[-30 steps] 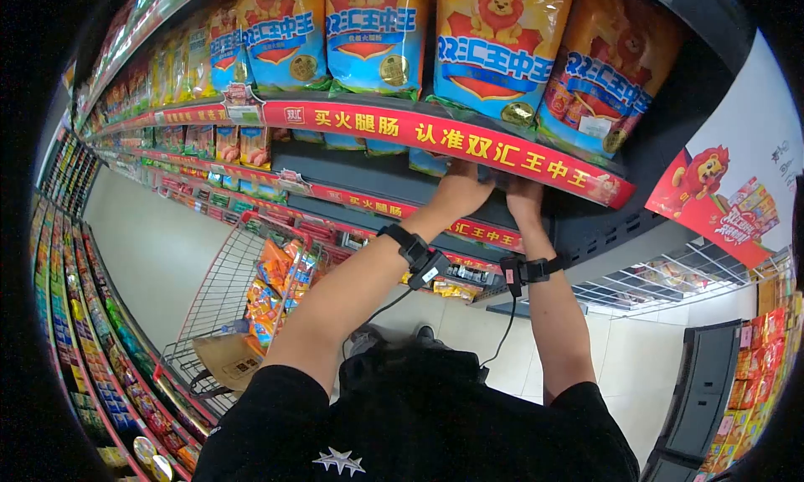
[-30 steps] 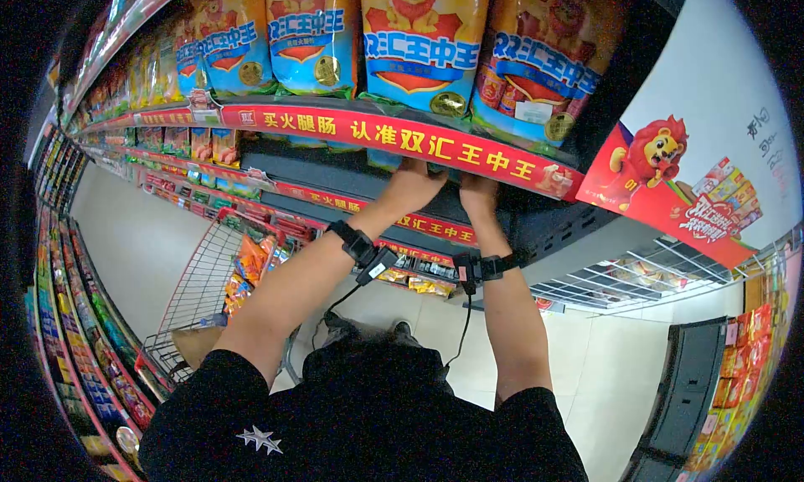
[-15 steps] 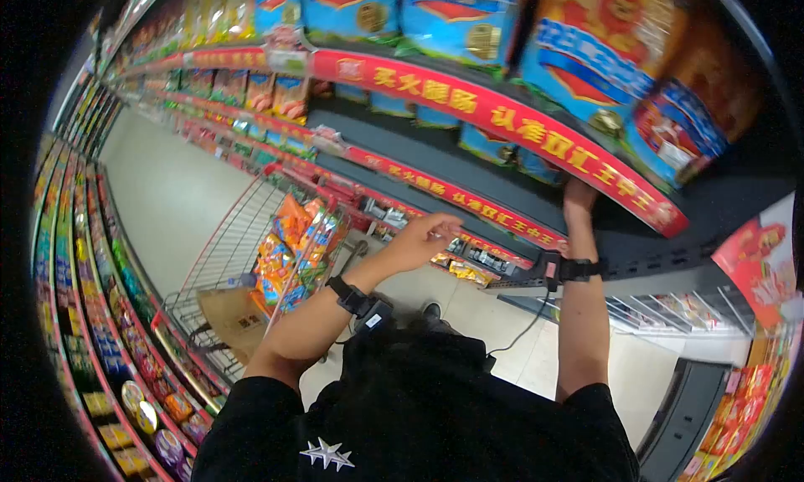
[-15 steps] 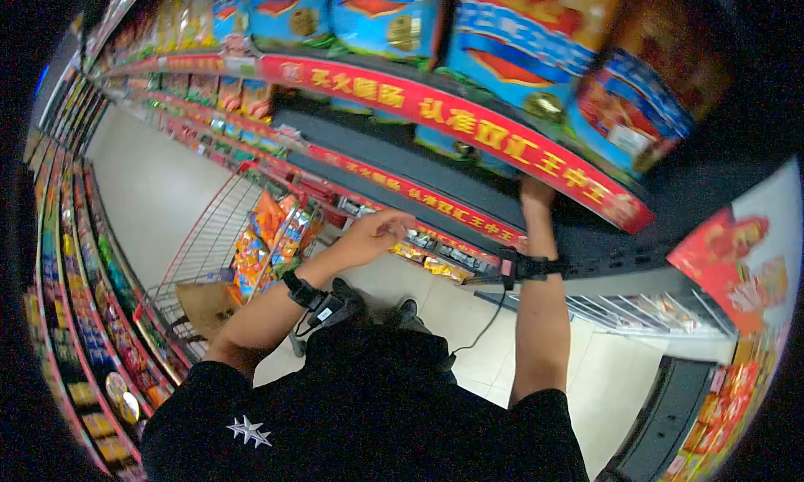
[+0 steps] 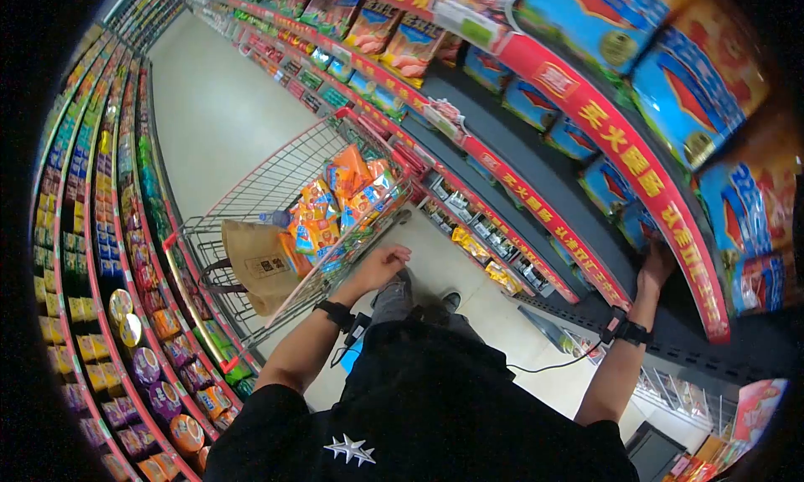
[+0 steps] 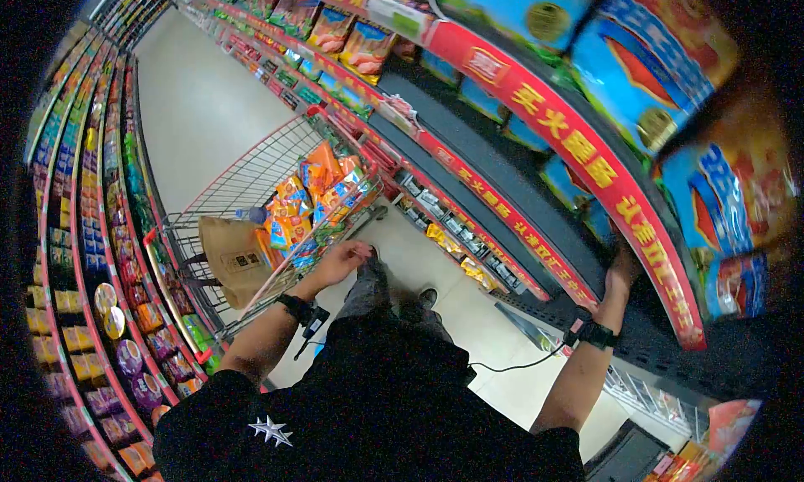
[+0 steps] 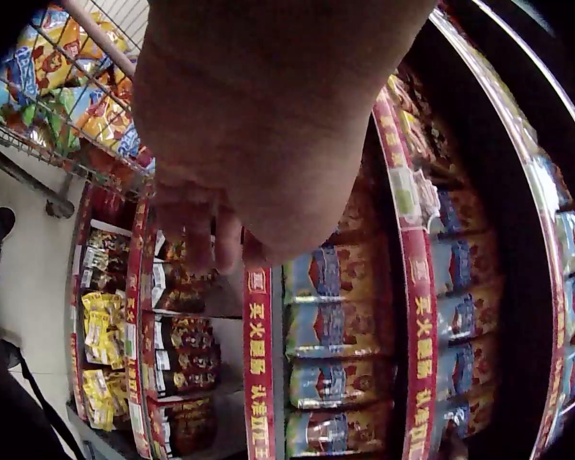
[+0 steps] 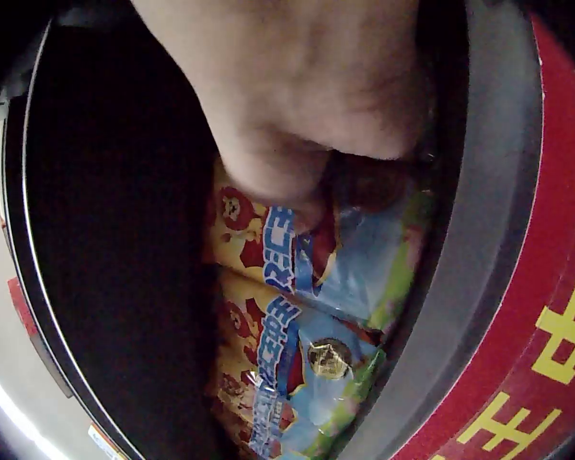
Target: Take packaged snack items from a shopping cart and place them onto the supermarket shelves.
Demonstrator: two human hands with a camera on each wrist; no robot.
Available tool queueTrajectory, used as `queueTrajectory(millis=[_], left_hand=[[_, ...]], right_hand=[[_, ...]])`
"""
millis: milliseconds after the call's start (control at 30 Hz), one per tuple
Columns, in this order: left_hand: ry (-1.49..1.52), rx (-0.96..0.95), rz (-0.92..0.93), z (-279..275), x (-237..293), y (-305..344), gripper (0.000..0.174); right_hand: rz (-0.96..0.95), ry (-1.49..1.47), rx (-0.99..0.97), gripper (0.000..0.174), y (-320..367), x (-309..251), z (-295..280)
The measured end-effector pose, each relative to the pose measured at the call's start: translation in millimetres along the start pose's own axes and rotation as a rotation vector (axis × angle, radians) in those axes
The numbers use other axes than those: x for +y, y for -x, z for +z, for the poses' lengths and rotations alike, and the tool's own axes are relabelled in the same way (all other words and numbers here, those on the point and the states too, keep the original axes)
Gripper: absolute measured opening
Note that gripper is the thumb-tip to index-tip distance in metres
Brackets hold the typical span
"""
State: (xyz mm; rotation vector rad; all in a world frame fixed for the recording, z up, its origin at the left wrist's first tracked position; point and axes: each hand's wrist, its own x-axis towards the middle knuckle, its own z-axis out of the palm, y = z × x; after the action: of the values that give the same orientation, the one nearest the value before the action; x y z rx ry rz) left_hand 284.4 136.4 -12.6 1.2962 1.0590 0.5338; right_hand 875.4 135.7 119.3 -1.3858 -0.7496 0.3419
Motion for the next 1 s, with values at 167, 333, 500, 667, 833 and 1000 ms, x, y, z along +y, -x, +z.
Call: queueTrajectory(millis=[167, 333, 500, 667, 833, 1000], left_hand=[[0.011, 0.246, 0.010, -63, -24, -20, 0.024], [-0.176, 0.448, -0.125, -138, -53, -53, 0.021], [-0.205, 0.404, -0.243, -198, -163, -112, 0.041], [-0.260, 0.322, -0.373, -229, -187, -149, 0.064], [-0.393, 0.163, -0.553, -242, -172, -179, 0.075], [-0.346, 0.048, -0.345, -240, -275, -221, 0.077]], right_hand=[[-0.100, 0.045, -0.041, 0.055, -15, 38, -32], [-0.220, 0.262, -0.072, 0.052, -9, 29, -46], [-0.379, 1.037, 0.088, 0.038, 51, -20, 0], [-0.281, 0.835, 0.474, 0.023, 123, -52, 77], [-0.269, 0.858, 0.087, 0.016, 192, -34, 110], [0.132, 0.818, -0.227, 0.010, 255, -11, 148]])
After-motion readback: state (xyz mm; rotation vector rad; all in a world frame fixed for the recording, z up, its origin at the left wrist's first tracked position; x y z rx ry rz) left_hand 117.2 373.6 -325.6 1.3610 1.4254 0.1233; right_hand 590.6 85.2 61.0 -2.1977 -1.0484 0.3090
